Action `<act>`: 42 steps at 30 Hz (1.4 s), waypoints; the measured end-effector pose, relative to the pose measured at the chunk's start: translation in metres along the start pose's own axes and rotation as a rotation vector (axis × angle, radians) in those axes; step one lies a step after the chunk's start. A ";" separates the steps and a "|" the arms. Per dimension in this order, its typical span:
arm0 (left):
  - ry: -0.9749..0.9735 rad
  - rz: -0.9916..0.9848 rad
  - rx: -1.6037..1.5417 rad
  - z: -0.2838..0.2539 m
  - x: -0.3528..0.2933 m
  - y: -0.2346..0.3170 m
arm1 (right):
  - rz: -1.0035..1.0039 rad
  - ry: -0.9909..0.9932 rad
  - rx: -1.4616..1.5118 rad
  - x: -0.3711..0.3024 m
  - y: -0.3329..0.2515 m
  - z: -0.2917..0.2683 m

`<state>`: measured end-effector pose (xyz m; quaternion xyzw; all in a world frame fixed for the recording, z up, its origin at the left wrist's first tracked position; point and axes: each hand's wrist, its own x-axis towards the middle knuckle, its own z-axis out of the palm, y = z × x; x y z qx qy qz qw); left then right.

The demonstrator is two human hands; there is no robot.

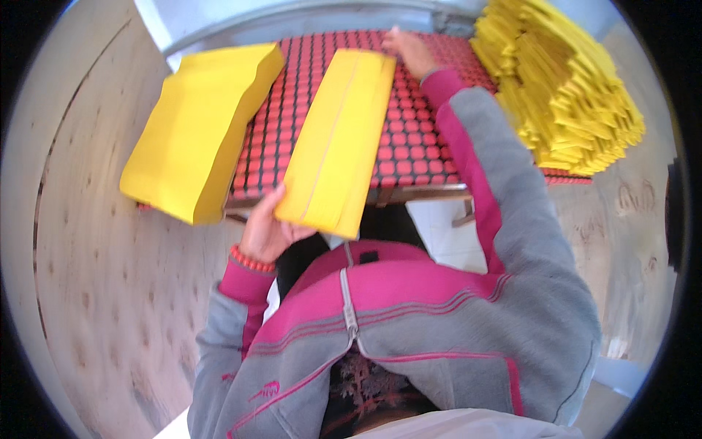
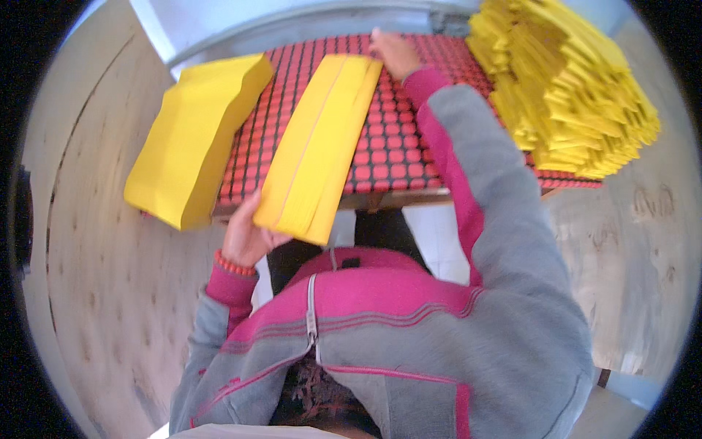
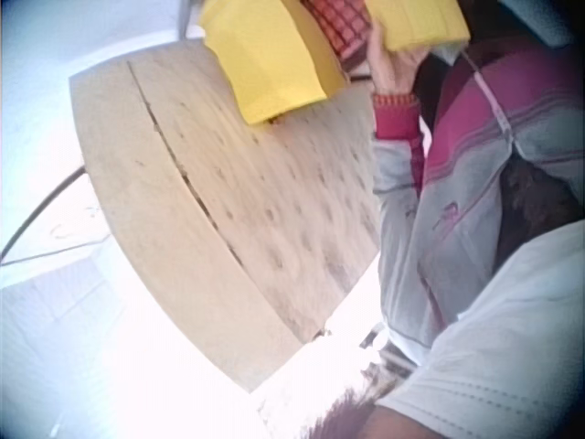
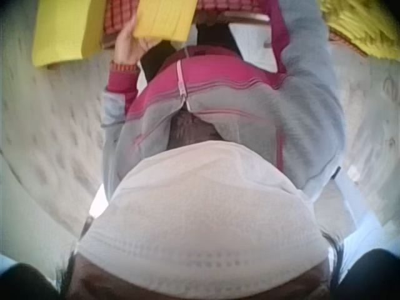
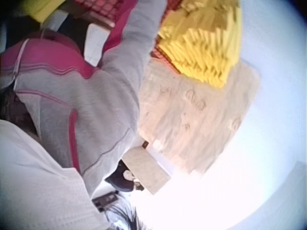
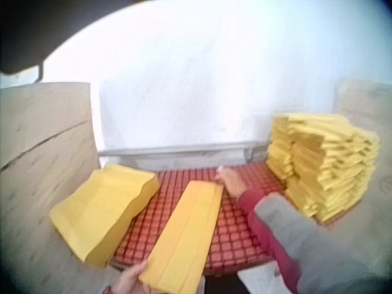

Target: The person repeatedly folds yellow paper sheets on a patterned table, pressing creases and stacking the folded pieces. The person handles the sheets one at a time, aligning edges and smoothing folds before placing them into a growing stack.

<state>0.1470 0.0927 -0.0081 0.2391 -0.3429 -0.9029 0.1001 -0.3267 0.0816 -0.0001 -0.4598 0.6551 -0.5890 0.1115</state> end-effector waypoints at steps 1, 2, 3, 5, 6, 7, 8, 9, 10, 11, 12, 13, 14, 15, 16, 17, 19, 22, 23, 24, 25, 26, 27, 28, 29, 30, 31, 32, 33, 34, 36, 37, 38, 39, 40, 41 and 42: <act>0.020 -0.020 0.047 0.001 0.001 0.003 | -0.311 -0.084 -0.560 -0.008 -0.014 -0.010; 0.028 -0.059 0.083 0.003 0.001 0.005 | -0.403 -0.088 -0.554 -0.021 -0.030 -0.014; -0.046 -0.042 0.138 0.005 0.002 0.006 | -0.625 0.017 -0.628 -0.040 -0.046 -0.017; -0.044 -0.038 0.155 0.013 0.005 0.006 | -0.288 0.043 -0.113 -0.096 -0.081 -0.024; -0.017 -0.072 0.175 0.018 0.005 0.006 | -0.302 0.016 -0.062 -0.125 -0.098 -0.028; -0.112 -0.080 0.189 0.023 0.005 0.002 | -0.273 0.014 -0.005 -0.162 -0.112 -0.031; -0.070 -0.119 0.252 0.028 0.005 -0.003 | -0.163 0.060 0.089 -0.199 -0.124 -0.032; -0.143 -0.125 0.226 0.033 0.006 -0.006 | -0.198 0.113 0.009 -0.234 -0.134 -0.034; -0.157 -0.150 0.219 0.038 0.006 -0.011 | -0.233 0.158 -0.061 -0.267 -0.141 -0.036; -0.195 -0.174 0.193 0.043 0.006 -0.013 | -0.194 0.139 -0.097 -0.297 -0.146 -0.041; -0.188 -0.195 0.209 0.048 0.008 -0.014 | -0.147 0.127 -0.077 -0.323 -0.148 -0.039; -0.209 -0.216 0.207 0.054 0.011 -0.014 | -0.069 0.122 -0.058 -0.345 -0.148 -0.038; -0.200 -0.244 0.212 0.060 0.013 -0.015 | 0.062 0.036 0.019 -0.363 -0.148 -0.037; -0.248 -0.269 0.210 0.066 0.016 -0.016 | 0.190 -0.051 0.099 -0.376 -0.146 -0.034; -0.266 -0.297 0.211 0.073 0.020 -0.018 | 0.399 -0.150 0.152 -0.384 -0.143 -0.034; -0.276 -0.330 0.205 0.080 0.024 -0.021 | 0.337 -0.191 0.274 -0.387 -0.140 -0.030; -0.333 -0.350 0.225 0.092 0.033 -0.029 | 0.440 -0.309 0.437 -0.385 -0.134 -0.018; -0.350 -0.371 0.261 0.105 0.046 -0.042 | 0.554 -0.228 0.680 -0.368 -0.131 0.003; -0.339 -0.368 0.268 0.108 0.049 -0.047 | 0.566 -0.120 0.964 -0.364 -0.133 0.008; -0.332 -0.370 0.261 0.111 0.051 -0.051 | 0.595 -0.034 0.946 -0.361 -0.136 0.009; -0.320 -0.388 0.266 0.114 0.053 -0.053 | 0.598 0.029 0.962 -0.357 -0.139 0.011; -0.342 -0.379 0.290 0.117 0.055 -0.055 | 0.547 0.067 1.028 -0.354 -0.142 0.011; -0.352 -0.381 0.308 0.120 0.057 -0.057 | 0.572 0.142 0.960 -0.351 -0.145 0.010; -0.360 -0.384 0.321 0.122 0.059 -0.059 | 0.548 0.188 0.938 -0.348 -0.147 0.009; -0.353 -0.387 0.359 0.124 0.061 -0.062 | 0.572 0.240 0.908 -0.346 -0.149 0.007; -0.399 -0.392 0.338 0.125 0.063 -0.064 | 0.532 0.236 0.925 -0.345 -0.150 0.004; -0.408 -0.417 0.322 0.125 0.066 -0.065 | 0.541 0.243 0.937 -0.345 -0.150 -0.001; -0.415 -0.452 0.295 0.125 0.068 -0.067 | 0.586 0.272 0.953 -0.346 -0.150 -0.006; -0.432 -0.441 0.265 0.123 0.070 -0.067 | 0.539 0.259 0.961 -0.348 -0.150 -0.012; -0.442 -0.437 0.223 0.121 0.071 -0.068 | 0.513 0.245 0.997 -0.353 -0.150 -0.018; -0.461 -0.447 0.174 0.119 0.075 -0.068 | 0.615 0.212 0.972 -0.362 -0.150 -0.038; -0.429 -0.417 0.158 0.118 0.075 -0.070 | 0.642 0.197 0.943 -0.370 -0.151 -0.049; -0.412 -0.378 0.157 0.119 0.075 -0.071 | 0.622 0.174 0.927 -0.377 -0.151 -0.062; -0.392 -0.332 0.135 0.120 0.075 -0.072 | 0.657 0.177 0.879 -0.385 -0.152 -0.073; -0.361 -0.314 0.093 0.121 0.077 -0.072 | 0.608 0.142 0.880 -0.393 -0.152 -0.085; -0.345 -0.268 0.050 0.123 0.077 -0.072 | 0.630 0.140 0.865 -0.402 -0.153 -0.097; -0.333 -0.221 0.009 0.124 0.077 -0.072 | 0.698 0.158 0.779 -0.411 -0.153 -0.110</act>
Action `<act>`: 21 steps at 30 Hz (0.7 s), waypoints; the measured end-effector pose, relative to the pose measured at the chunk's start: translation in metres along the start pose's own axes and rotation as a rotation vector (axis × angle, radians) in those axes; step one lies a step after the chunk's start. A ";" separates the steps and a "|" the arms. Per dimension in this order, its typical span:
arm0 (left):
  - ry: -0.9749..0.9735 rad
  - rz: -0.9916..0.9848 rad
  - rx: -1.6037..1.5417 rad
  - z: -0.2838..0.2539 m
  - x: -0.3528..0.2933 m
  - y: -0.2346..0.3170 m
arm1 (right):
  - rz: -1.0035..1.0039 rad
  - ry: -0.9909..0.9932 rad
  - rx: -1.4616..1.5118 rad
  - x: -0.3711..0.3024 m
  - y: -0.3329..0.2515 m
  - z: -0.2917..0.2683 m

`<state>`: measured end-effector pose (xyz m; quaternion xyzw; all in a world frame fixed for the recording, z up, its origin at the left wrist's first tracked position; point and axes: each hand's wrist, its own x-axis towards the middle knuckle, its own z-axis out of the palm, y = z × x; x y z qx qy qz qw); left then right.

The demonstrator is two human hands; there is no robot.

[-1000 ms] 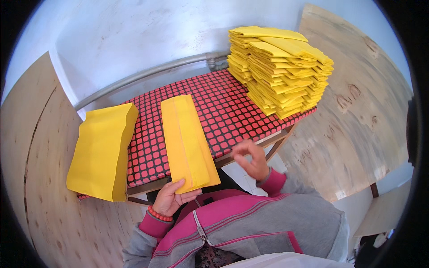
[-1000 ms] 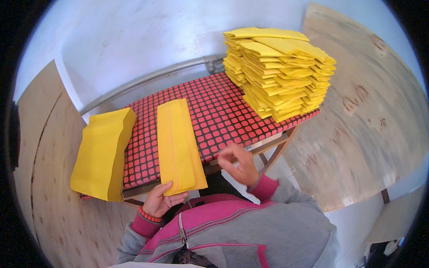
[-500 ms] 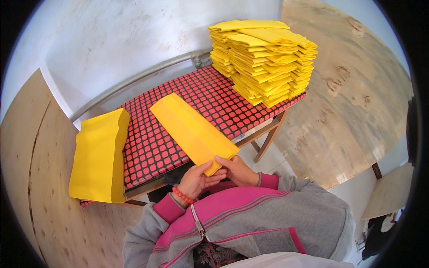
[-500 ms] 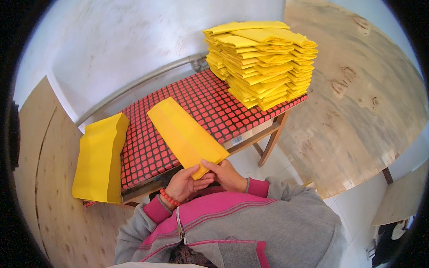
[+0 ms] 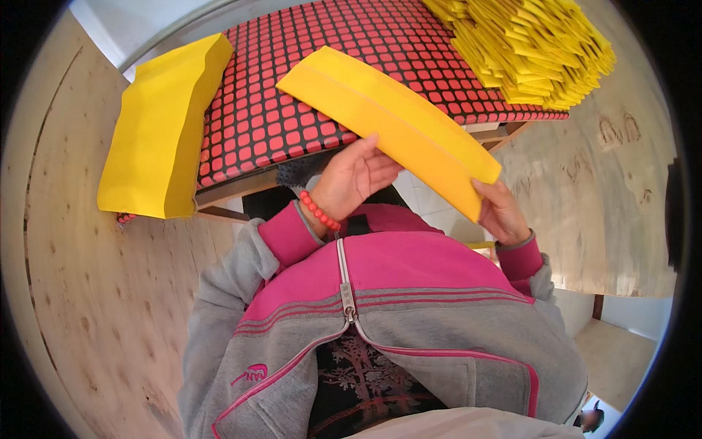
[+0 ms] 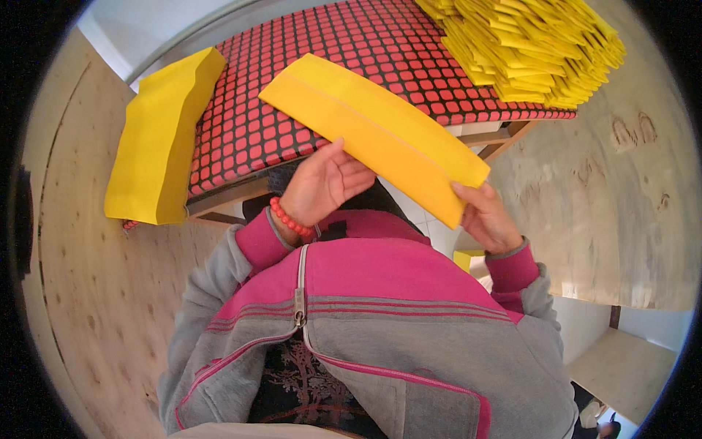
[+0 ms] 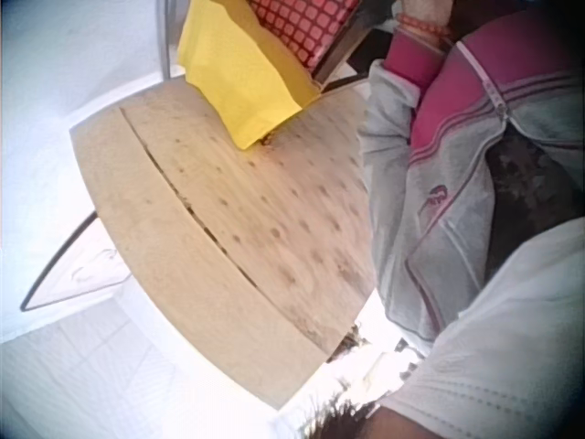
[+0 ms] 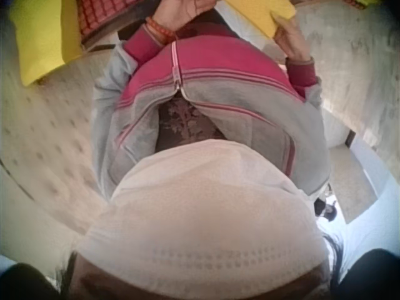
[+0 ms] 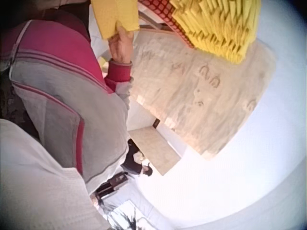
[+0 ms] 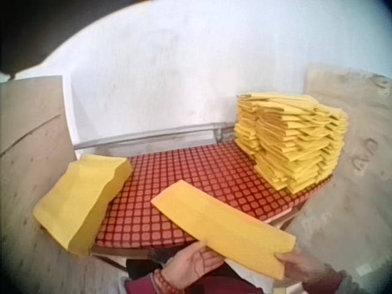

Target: The person repeatedly folds yellow paper sheets on a patterned table, pressing creases and stacking the folded pieces. The person handles the sheets one at a time, aligning edges and smoothing folds before placing them into a growing stack.

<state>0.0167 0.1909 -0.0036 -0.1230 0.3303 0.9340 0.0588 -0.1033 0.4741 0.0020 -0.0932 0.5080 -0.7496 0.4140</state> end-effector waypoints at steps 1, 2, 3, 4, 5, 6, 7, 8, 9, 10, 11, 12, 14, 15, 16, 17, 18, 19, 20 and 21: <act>0.008 0.038 -0.043 0.001 0.001 -0.001 | 0.020 0.013 -0.051 -0.009 -0.005 -0.013; 0.015 0.077 -0.087 0.000 0.001 -0.001 | 0.040 0.025 -0.104 -0.017 -0.010 -0.026; -0.008 0.138 -0.125 0.000 0.000 -0.003 | 0.042 0.023 -0.135 -0.023 -0.016 -0.040; 0.036 0.134 -0.161 -0.001 -0.002 -0.004 | 0.041 0.020 -0.164 -0.030 -0.022 -0.054; 0.045 0.153 -0.189 -0.003 -0.004 -0.005 | 0.030 0.018 -0.192 -0.036 -0.027 -0.068; 0.019 0.182 -0.215 -0.005 -0.007 -0.005 | 0.049 0.022 -0.220 -0.040 -0.033 -0.081; 0.043 0.147 -0.253 -0.008 -0.011 -0.004 | 0.060 0.029 -0.248 -0.044 -0.040 -0.093; 0.011 0.144 -0.247 -0.011 -0.014 -0.002 | 0.060 0.052 -0.272 -0.047 -0.046 -0.103; 0.042 0.131 -0.202 -0.013 -0.018 0.000 | -0.005 0.036 -0.266 -0.048 -0.049 -0.110; 0.016 0.137 -0.151 -0.015 -0.022 0.002 | -0.011 0.042 -0.329 -0.050 -0.053 -0.116; 0.109 0.105 -0.099 -0.016 -0.027 0.006 | -0.035 0.029 -0.375 -0.048 -0.058 -0.119; 0.192 0.090 -0.040 -0.017 -0.030 0.010 | -0.067 -0.010 -0.413 -0.048 -0.063 -0.120; 0.297 0.053 0.083 -0.017 -0.032 0.015 | -0.043 -0.009 -0.471 -0.046 -0.078 -0.117; 0.251 0.033 0.115 -0.016 -0.033 0.020 | -0.068 -0.040 -0.491 -0.045 -0.085 -0.112; 0.267 0.003 0.136 -0.016 -0.032 0.023 | -0.102 -0.105 -0.503 -0.045 -0.092 -0.107; 0.240 0.012 0.154 -0.014 -0.034 0.026 | -0.127 -0.155 -0.515 -0.045 -0.102 -0.101; 0.189 0.027 0.189 -0.012 -0.035 0.028 | -0.126 -0.150 -0.545 -0.045 -0.112 -0.096; 0.156 0.040 0.222 -0.010 -0.036 0.031 | -0.139 -0.176 -0.569 -0.047 -0.122 -0.091; 0.137 0.045 0.255 -0.006 -0.036 0.035 | -0.161 -0.210 -0.590 -0.049 -0.134 -0.086; 0.035 0.069 0.189 -0.001 -0.037 0.038 | -0.179 -0.176 -0.622 -0.052 -0.145 -0.082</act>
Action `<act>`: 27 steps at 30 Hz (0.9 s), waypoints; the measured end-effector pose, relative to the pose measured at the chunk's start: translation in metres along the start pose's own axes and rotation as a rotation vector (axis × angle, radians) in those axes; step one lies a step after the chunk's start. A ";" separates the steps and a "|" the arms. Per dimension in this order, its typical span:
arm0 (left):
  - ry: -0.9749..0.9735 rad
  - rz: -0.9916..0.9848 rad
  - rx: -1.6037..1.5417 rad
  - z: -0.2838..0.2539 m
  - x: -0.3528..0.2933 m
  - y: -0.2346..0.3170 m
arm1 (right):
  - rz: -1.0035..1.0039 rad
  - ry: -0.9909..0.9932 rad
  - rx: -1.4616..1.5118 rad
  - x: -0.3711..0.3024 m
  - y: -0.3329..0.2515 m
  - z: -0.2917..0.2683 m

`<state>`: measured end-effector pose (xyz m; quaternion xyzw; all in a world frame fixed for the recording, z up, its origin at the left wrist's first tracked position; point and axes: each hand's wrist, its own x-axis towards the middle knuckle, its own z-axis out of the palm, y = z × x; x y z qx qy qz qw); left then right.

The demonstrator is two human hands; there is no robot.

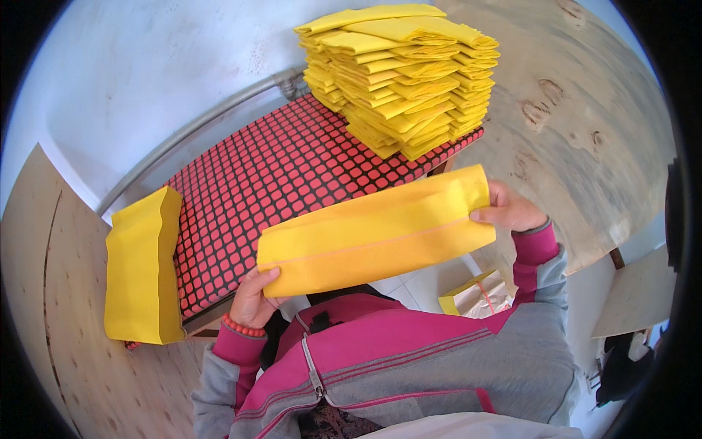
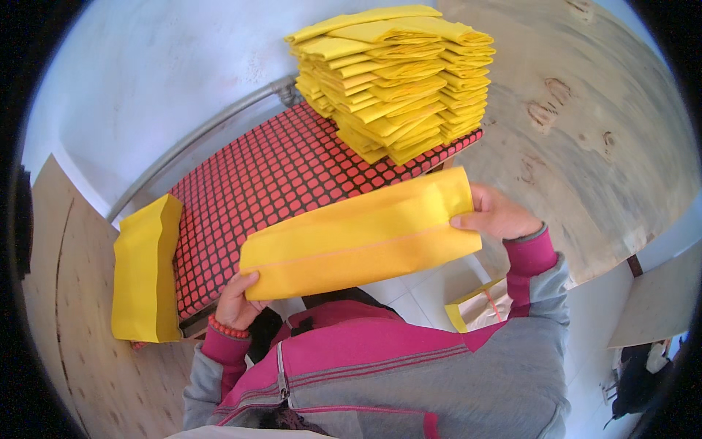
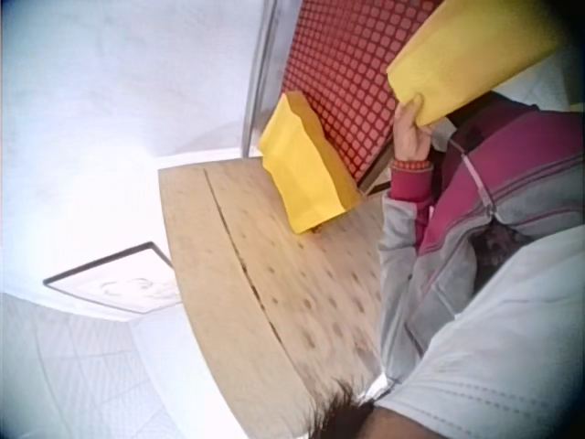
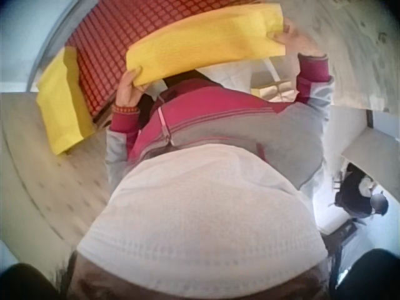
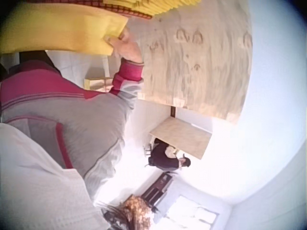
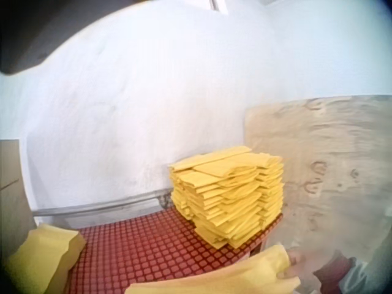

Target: The person repeatedly folds yellow paper sheets on a patterned table, pressing creases and stacking the folded pieces. The person handles the sheets one at a time, aligning edges and smoothing folds before placing them into a growing stack.

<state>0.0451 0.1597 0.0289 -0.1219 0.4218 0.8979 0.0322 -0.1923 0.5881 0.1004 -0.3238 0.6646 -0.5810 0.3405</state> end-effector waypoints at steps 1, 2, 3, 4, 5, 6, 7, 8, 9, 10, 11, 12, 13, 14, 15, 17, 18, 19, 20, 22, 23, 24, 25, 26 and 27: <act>-0.005 0.038 0.052 0.006 0.001 0.007 | -0.014 0.026 -0.033 -0.001 -0.013 -0.004; -0.025 0.078 0.091 0.012 0.003 0.018 | -0.057 0.027 -0.050 -0.002 -0.027 -0.010; -0.041 0.116 0.135 0.022 0.005 0.028 | -0.082 0.063 -0.096 -0.002 -0.042 -0.017; -0.057 0.182 0.124 0.032 0.008 0.039 | -0.151 0.070 -0.118 0.000 -0.059 -0.025; -0.090 0.233 0.206 0.044 0.014 0.055 | -0.174 0.120 -0.214 0.001 -0.076 -0.036; -0.109 0.291 0.262 0.058 0.021 0.071 | -0.211 0.162 -0.303 0.004 -0.095 -0.047; -0.183 0.288 0.404 0.071 0.029 0.096 | -0.277 0.194 -0.365 0.008 -0.114 -0.061; -0.195 0.382 0.448 0.088 0.040 0.113 | -0.356 0.215 -0.425 0.015 -0.132 -0.076; -0.210 0.361 0.513 0.104 0.052 0.138 | -0.378 0.259 -0.425 0.025 -0.150 -0.093; -0.223 0.409 0.439 0.121 0.068 0.152 | -0.412 0.290 -0.423 0.036 -0.165 -0.112; -0.322 0.304 0.427 0.139 0.081 0.179 | -0.392 0.274 -0.384 0.045 -0.182 -0.133; -0.317 0.343 0.436 0.156 0.100 0.192 | -0.406 0.237 -0.336 0.056 -0.195 -0.156; -0.276 0.407 0.434 0.172 0.119 0.202 | -0.389 0.342 -0.310 0.068 -0.199 -0.178; -0.274 0.449 0.437 0.189 0.141 0.210 | -0.405 0.426 -0.275 0.081 -0.202 -0.202; -0.227 0.427 0.462 0.204 0.160 0.219 | -0.422 0.509 -0.239 0.097 -0.203 -0.226; -0.239 0.412 0.522 0.223 0.195 0.224 | -0.316 0.530 -0.164 0.125 -0.204 -0.274; -0.212 0.406 0.549 0.230 0.213 0.221 | -0.263 0.537 -0.128 0.137 -0.200 -0.295; -0.193 0.401 0.552 0.235 0.230 0.218 | -0.226 0.594 -0.141 0.150 -0.194 -0.314; -0.192 0.375 0.566 0.237 0.244 0.214 | -0.186 0.650 -0.154 0.162 -0.187 -0.330; -0.210 0.327 0.547 0.239 0.266 0.207 | -0.125 0.756 -0.147 0.182 -0.174 -0.353; -0.198 0.298 0.553 0.238 0.275 0.206 | -0.132 0.712 -0.127 0.189 -0.167 -0.360; -0.185 0.266 0.559 0.237 0.281 0.205 | -0.123 0.710 -0.100 0.196 -0.160 -0.365; -0.169 0.233 0.563 0.235 0.286 0.205 | -0.104 0.728 -0.051 0.201 -0.154 -0.369; -0.184 0.188 0.599 0.232 0.289 0.208 | -0.092 0.690 -0.087 0.204 -0.148 -0.371; -0.196 0.161 0.620 0.230 0.292 0.210 | -0.071 0.673 -0.102 0.205 -0.143 -0.373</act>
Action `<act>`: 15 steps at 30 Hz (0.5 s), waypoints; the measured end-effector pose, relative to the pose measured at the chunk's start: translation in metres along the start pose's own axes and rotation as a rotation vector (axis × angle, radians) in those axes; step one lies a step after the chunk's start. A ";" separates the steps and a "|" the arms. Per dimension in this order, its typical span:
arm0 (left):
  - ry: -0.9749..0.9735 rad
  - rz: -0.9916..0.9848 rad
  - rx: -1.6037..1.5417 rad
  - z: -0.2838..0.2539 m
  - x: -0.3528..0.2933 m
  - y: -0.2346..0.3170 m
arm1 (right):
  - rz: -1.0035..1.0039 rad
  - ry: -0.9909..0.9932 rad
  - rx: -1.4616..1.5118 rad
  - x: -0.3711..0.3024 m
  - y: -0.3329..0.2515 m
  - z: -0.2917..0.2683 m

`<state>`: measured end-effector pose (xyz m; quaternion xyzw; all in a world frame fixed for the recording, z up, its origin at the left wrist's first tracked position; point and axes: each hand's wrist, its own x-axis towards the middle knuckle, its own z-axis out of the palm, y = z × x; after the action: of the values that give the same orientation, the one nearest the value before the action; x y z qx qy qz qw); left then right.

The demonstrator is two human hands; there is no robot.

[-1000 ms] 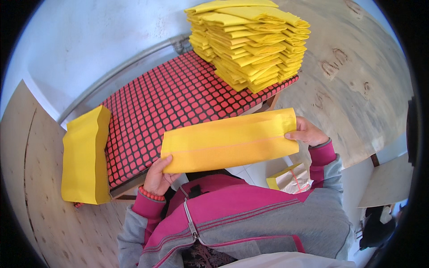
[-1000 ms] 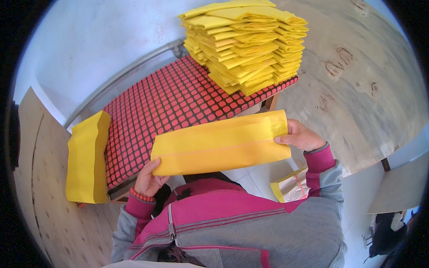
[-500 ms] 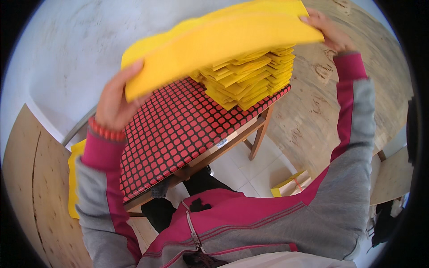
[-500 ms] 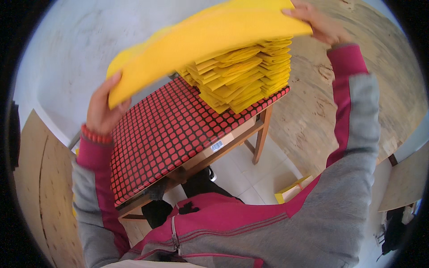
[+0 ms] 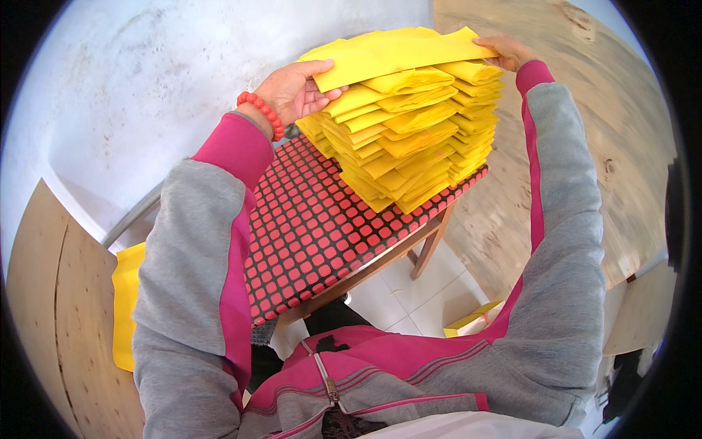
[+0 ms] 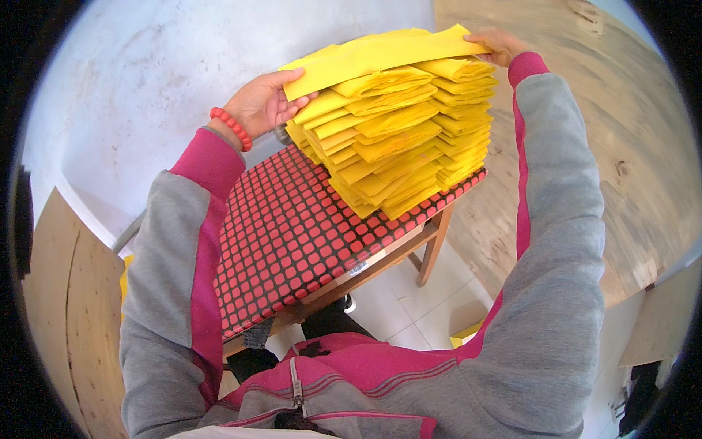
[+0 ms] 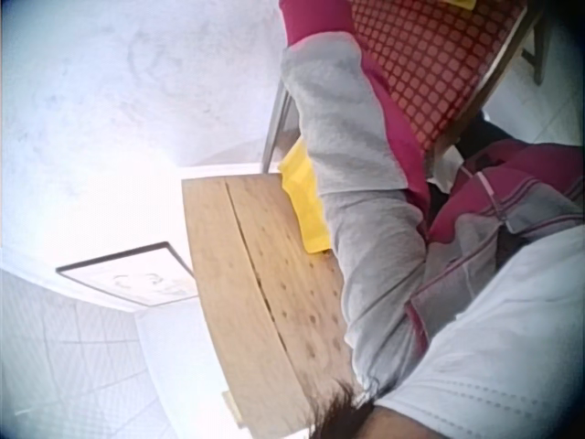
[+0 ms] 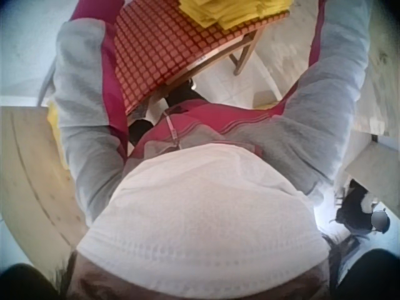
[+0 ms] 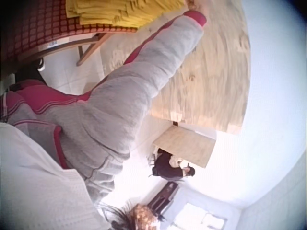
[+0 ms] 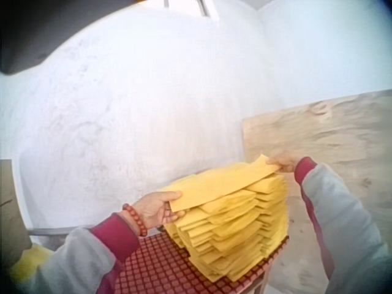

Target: The person repeatedly folds yellow paper sheets on a patterned table, pressing creases and stacking the folded pieces. The person handles the sheets one at a time, aligning edges and smoothing folds before placing them into a growing stack.

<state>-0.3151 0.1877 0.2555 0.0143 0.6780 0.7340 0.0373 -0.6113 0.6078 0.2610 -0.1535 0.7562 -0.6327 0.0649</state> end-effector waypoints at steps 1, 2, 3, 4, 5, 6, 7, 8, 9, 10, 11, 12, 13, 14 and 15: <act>-0.009 -0.024 0.012 -0.004 0.001 0.000 | 0.014 -0.020 -0.020 0.002 0.005 0.000; -0.034 -0.042 0.020 -0.007 0.001 0.001 | 0.025 -0.043 -0.044 0.004 0.008 0.000; -0.055 -0.080 0.024 -0.010 0.001 0.001 | 0.037 -0.065 -0.068 0.004 0.011 -0.001; -0.093 -0.114 0.025 -0.014 -0.001 0.002 | 0.049 -0.085 -0.092 0.005 0.013 -0.002; -0.126 -0.141 0.031 -0.016 -0.002 0.003 | 0.039 -0.076 -0.076 0.005 0.015 -0.003; -0.145 -0.163 0.027 -0.017 -0.003 0.002 | 0.028 -0.067 -0.060 0.005 0.017 -0.004; -0.156 -0.179 0.027 -0.017 -0.005 0.001 | 0.043 -0.029 -0.037 0.005 0.019 -0.005; -0.150 -0.191 0.029 -0.017 -0.008 0.000 | -0.018 -0.066 -0.052 0.004 0.020 -0.005; -0.150 -0.178 0.036 -0.016 -0.011 -0.001 | -0.050 -0.076 -0.060 0.003 0.022 -0.004; -0.136 -0.163 0.045 -0.014 -0.013 -0.004 | -0.064 -0.061 -0.051 0.001 0.023 -0.003; -0.102 -0.144 0.055 -0.013 -0.015 -0.005 | -0.088 -0.064 -0.089 0.000 0.025 -0.001; -0.097 -0.151 0.042 -0.010 -0.016 -0.007 | -0.097 -0.040 -0.108 -0.002 0.025 0.001; -0.072 -0.155 0.034 -0.008 -0.016 -0.007 | -0.112 -0.021 -0.115 -0.005 0.025 0.003; -0.087 -0.146 0.014 -0.008 -0.017 -0.007 | -0.127 0.087 -0.104 -0.009 0.024 0.005; -0.098 -0.161 0.053 -0.009 -0.020 -0.006 | -0.146 0.189 -0.080 -0.014 0.021 0.007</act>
<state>-0.2956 0.1776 0.2497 -0.0033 0.6936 0.7087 0.1288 -0.5989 0.6086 0.2376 -0.1502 0.7704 -0.6167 -0.0592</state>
